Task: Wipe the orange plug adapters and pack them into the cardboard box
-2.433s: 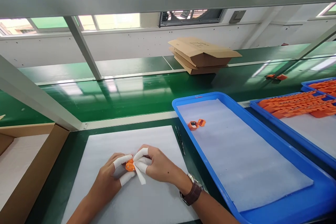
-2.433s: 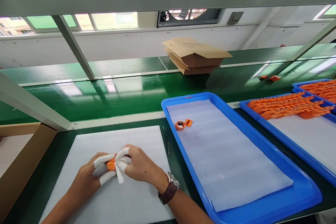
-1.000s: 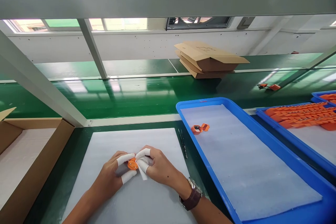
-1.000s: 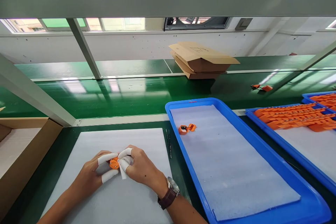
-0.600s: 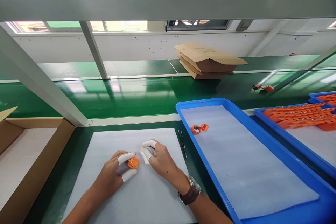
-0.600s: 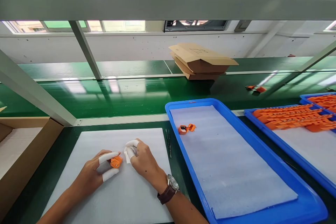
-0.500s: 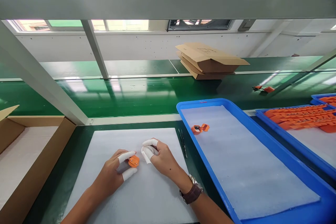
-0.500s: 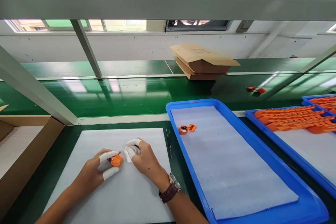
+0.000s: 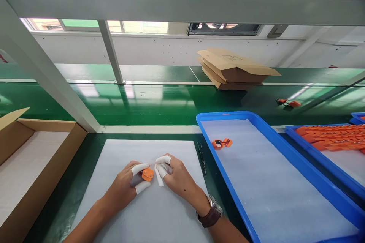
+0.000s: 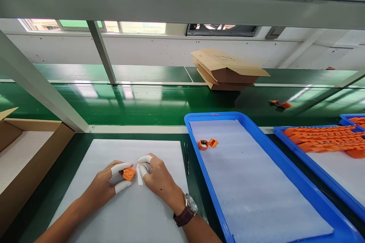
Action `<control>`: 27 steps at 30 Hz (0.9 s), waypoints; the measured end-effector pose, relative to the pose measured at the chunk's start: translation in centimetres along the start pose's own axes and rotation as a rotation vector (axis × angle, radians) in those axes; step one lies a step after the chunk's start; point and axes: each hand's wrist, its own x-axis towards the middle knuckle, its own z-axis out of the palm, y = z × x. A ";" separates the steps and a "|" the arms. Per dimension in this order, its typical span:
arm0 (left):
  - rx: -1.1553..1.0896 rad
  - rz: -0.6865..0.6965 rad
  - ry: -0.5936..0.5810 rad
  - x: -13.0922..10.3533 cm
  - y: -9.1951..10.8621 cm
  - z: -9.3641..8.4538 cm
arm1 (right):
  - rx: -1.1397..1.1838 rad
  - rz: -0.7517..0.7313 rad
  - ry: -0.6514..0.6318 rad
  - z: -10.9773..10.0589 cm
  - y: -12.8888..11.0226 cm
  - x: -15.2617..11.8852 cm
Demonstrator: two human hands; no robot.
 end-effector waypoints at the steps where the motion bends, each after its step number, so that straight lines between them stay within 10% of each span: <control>1: -0.006 0.001 0.010 0.0 0.1 0.0 | 0.010 0.004 -0.009 0.0 0.0 0.0; 9: -0.042 -0.002 0.020 0.1 0.5 -0.1 | -0.026 -0.092 -0.135 0.5 -0.5 -0.3; 17: 0.006 0.039 0.133 0.0 0.7 -0.4 | -0.557 -0.195 0.165 -0.6 1.3 0.5; 27: -0.027 0.041 0.042 0.1 1.1 -0.6 | -0.799 -0.170 0.077 0.0 2.5 0.6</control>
